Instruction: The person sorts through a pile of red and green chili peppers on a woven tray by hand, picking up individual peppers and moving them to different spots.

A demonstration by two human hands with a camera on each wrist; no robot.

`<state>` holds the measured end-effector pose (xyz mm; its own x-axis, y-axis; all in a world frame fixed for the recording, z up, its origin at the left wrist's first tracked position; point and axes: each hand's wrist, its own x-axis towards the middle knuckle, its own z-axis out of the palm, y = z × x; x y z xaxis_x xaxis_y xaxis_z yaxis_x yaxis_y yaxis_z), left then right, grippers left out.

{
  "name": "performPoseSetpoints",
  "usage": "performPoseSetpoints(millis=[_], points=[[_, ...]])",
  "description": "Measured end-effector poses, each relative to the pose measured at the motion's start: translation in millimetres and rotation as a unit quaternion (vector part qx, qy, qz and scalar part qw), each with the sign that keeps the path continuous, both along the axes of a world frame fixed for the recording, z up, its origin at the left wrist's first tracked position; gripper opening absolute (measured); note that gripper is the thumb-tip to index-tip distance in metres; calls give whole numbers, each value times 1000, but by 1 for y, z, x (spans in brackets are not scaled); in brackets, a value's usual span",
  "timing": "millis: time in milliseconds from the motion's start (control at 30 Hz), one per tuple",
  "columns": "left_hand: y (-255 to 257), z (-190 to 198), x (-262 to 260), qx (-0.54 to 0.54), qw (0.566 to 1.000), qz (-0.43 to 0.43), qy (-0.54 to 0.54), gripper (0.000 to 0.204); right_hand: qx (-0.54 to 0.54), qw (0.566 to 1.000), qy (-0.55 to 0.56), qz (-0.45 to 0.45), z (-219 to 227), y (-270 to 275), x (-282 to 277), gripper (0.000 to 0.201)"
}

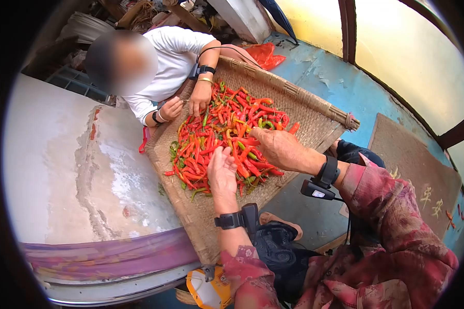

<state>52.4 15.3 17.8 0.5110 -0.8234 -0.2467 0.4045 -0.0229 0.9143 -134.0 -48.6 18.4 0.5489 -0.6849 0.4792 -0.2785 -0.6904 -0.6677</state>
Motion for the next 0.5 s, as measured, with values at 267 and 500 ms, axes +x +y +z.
performPoseSetpoints(millis=[267, 500], points=[[-9, -14, -27, -22, 996, -86, -10, 20, 9, 1000, 0, 28, -9, 7, 14, 40], [5, -3, 31, 2, 988, 137, -71, 33, -45, 993, 101, 28, -16, 3, 13, 31]])
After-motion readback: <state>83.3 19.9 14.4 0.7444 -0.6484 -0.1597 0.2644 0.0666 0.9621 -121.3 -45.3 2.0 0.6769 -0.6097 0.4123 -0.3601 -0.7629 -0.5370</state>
